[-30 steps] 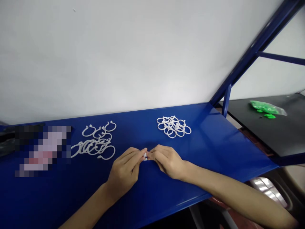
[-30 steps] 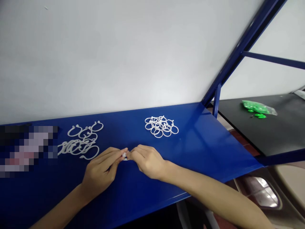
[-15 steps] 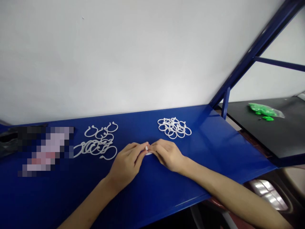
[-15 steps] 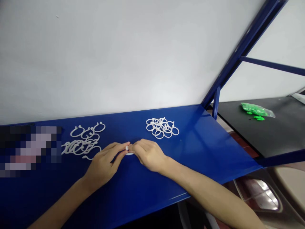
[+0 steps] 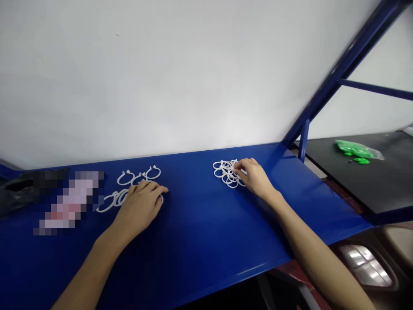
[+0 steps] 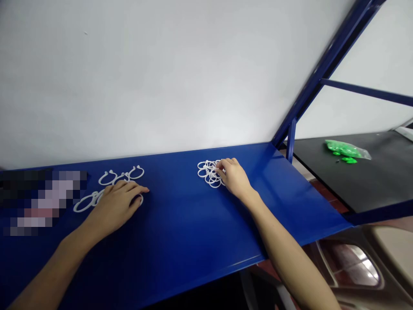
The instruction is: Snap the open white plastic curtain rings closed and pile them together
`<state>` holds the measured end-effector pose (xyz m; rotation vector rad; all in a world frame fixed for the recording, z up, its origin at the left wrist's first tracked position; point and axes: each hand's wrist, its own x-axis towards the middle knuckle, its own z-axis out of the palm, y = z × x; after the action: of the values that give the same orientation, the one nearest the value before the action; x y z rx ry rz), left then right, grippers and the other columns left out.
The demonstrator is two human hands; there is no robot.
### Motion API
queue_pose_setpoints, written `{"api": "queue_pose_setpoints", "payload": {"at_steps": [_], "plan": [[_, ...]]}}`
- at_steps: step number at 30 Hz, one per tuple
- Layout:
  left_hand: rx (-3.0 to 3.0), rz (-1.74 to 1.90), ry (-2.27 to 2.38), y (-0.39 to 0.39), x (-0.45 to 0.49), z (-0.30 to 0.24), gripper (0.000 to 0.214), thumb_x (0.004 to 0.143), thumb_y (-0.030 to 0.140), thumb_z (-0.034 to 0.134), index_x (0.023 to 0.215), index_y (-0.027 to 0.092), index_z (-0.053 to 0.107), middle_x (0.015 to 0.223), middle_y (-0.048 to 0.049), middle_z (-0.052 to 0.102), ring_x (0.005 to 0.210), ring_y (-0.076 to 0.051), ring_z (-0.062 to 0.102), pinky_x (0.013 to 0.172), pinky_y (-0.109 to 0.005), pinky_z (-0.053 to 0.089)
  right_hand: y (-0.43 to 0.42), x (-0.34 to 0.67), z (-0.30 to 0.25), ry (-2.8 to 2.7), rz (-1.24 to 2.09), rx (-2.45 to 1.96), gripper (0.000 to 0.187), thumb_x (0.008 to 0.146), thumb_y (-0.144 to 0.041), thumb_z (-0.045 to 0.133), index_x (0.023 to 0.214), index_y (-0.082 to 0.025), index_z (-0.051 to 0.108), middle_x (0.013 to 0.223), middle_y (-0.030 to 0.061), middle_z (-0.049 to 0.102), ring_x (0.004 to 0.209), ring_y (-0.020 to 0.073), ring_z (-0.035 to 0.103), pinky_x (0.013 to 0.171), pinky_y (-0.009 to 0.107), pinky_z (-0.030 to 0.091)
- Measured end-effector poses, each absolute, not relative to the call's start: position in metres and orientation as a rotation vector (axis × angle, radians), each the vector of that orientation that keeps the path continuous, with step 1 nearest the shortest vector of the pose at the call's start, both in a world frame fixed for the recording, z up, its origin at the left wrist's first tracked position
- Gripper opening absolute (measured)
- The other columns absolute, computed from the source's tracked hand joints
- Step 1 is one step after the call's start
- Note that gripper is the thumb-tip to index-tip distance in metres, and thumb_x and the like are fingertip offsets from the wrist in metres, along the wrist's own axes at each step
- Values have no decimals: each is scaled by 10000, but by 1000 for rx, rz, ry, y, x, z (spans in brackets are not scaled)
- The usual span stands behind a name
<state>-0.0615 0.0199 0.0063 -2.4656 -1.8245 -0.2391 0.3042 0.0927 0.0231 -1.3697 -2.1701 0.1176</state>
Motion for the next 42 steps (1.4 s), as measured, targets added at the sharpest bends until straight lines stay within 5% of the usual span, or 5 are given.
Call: {"api": "queue_pose_setpoints", "payload": {"at_steps": [15, 23, 28, 34, 42], "plan": [[-2297, -679, -2038, 14, -36, 18, 190, 885, 350, 518, 777, 229, 617, 768, -20, 687, 841, -237, 606, 837, -398, 400, 65, 274, 32, -2165, -30, -1101, 94, 991, -214, 557, 958, -188, 641, 925, 81, 688, 876, 245, 551, 807, 404, 497], [-2480, -969, -2144, 2, 0, 15, 200, 829, 332, 564, 664, 221, 574, 661, 7, 618, 683, -175, 569, 735, -351, 439, 30, 237, 22, -2438, 378, -682, 275, 1016, -222, 505, 1276, -206, 595, 1190, 111, 631, 1063, 212, 620, 897, 390, 574], [-2770, -1056, -2237, -2, 8, 16, 207, 884, 375, 565, 758, 236, 652, 701, 29, 663, 662, -142, 600, 647, -284, 460, 28, 234, 20, -2423, 556, -579, 205, 1028, -260, 514, 1146, -204, 672, 1267, 110, 612, 1077, 191, 644, 920, 360, 576], [-2782, -1302, -2040, -4, 6, 18, 307, 975, 465, 483, 1023, 280, 724, 991, 7, 738, 879, -145, 669, 721, -250, 514, 31, 234, 16, -2240, 648, -627, 164, 1014, -256, 555, 1092, -186, 682, 982, 71, 715, 891, 171, 676, 823, 310, 576], [-2699, -1432, -2065, -5, 9, 11, 267, 908, 471, 605, 1018, 304, 782, 817, 15, 731, 618, -108, 630, 552, -212, 493, 25, 230, 14, -2106, 786, -714, 115, 942, -298, 677, 966, -186, 691, 885, 29, 725, 757, 134, 678, 704, 243, 544]]}}
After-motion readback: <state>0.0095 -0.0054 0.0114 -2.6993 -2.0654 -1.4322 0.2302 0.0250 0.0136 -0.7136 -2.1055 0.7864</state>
